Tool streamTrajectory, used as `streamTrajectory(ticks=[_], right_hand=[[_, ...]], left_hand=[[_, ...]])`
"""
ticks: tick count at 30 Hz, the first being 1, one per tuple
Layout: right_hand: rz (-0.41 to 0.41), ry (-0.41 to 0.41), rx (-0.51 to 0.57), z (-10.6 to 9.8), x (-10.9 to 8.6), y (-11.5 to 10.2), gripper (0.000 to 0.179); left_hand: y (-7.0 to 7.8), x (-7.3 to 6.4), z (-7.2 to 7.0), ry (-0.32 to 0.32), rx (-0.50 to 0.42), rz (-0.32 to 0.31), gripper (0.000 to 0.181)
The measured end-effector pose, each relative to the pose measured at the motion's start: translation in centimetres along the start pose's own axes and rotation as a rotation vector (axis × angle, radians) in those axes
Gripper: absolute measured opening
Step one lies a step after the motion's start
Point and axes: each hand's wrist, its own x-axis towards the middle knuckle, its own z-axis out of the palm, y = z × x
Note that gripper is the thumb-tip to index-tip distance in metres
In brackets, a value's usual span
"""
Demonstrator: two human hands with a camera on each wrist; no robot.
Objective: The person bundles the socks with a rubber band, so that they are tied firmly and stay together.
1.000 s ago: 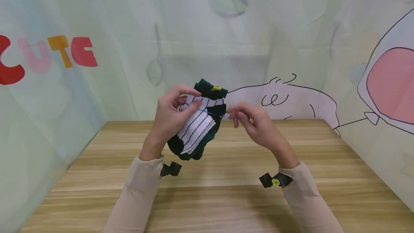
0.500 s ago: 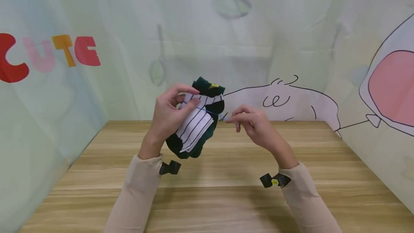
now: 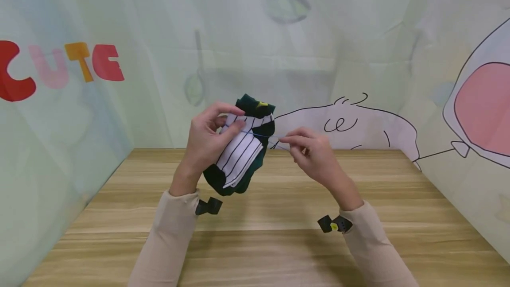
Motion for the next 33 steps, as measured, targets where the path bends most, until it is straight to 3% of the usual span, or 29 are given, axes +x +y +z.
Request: streamTrajectory(ticks=[8, 12, 14, 17, 23, 29, 33], right_hand=[[0.009, 0.083, -0.19, 0.5, 0.0, -0.2, 0.015], [-0.015, 0.005, -0.286, 0.6, -0.1, -0.2, 0.023], [-0.01, -0.066, -0.267, 0.6, -0.1, -0.2, 0.031], [0.026, -0.178, -0.134, 0.4, -0.2, -0.2, 0.036], [0.104, -0.365, 0.27, -0.5, -0.3, -0.3, 0.024], [0.109, -0.381, 0.629, -1.2, -0.3, -0.7, 0.037], [0.088, -0.383, 0.742, -0.7, -0.3, -0.6, 0.043]], left_hand=[[0.2, 0.0, 0.0, -0.007, 0.005, -0.006, 0.02], [0.2, 0.0, 0.1, -0.015, 0.003, -0.011, 0.02], [0.2, 0.1, 0.1, -0.021, 0.003, -0.015, 0.02], [0.2, 0.1, 0.2, -0.031, 0.001, -0.022, 0.02], [0.1, -0.1, 0.2, -0.039, -0.012, -0.034, 0.02], [0.2, -0.1, 0.4, -0.051, -0.025, -0.025, 0.02], [0.2, -0.1, 0.5, -0.056, -0.027, -0.032, 0.02]])
